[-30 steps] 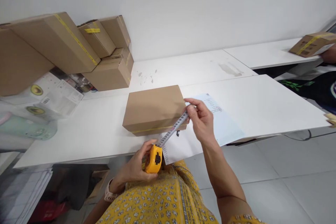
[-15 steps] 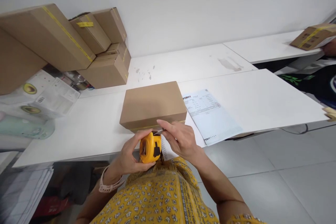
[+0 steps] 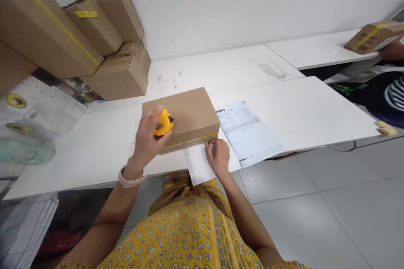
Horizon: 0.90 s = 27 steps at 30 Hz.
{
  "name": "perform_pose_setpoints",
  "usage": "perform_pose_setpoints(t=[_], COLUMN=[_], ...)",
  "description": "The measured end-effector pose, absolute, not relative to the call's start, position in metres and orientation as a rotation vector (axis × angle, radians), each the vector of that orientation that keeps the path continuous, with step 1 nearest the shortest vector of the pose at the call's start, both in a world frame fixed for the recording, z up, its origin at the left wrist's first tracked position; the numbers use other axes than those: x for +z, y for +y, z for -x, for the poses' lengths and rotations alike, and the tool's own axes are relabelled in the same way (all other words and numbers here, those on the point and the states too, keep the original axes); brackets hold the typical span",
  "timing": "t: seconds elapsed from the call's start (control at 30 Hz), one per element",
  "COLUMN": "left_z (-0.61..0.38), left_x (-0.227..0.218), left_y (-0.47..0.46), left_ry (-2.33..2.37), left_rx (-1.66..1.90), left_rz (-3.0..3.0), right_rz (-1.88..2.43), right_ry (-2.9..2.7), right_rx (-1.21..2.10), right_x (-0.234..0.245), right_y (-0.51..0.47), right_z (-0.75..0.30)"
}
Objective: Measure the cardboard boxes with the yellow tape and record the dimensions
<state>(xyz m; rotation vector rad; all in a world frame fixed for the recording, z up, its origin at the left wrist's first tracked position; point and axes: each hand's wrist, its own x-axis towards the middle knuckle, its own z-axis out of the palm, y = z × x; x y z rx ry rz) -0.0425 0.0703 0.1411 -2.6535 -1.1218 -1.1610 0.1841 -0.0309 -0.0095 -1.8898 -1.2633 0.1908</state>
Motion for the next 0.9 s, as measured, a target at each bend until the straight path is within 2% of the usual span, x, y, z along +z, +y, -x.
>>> perform_pose_setpoints(t=[0.23,0.9], left_z=[0.043,-0.028], left_x=[0.128,0.123], left_y=[0.07,0.187], left_ry=[-1.133,-1.236], left_rx=[-0.792,-0.629], left_rz=[2.68,2.895], right_rz=[2.272,2.424], right_ry=[-1.368,-1.628], right_rx=[0.272,0.349], right_x=[0.004,0.027], right_y=[-0.011,0.005], right_z=[-0.187,-0.203])
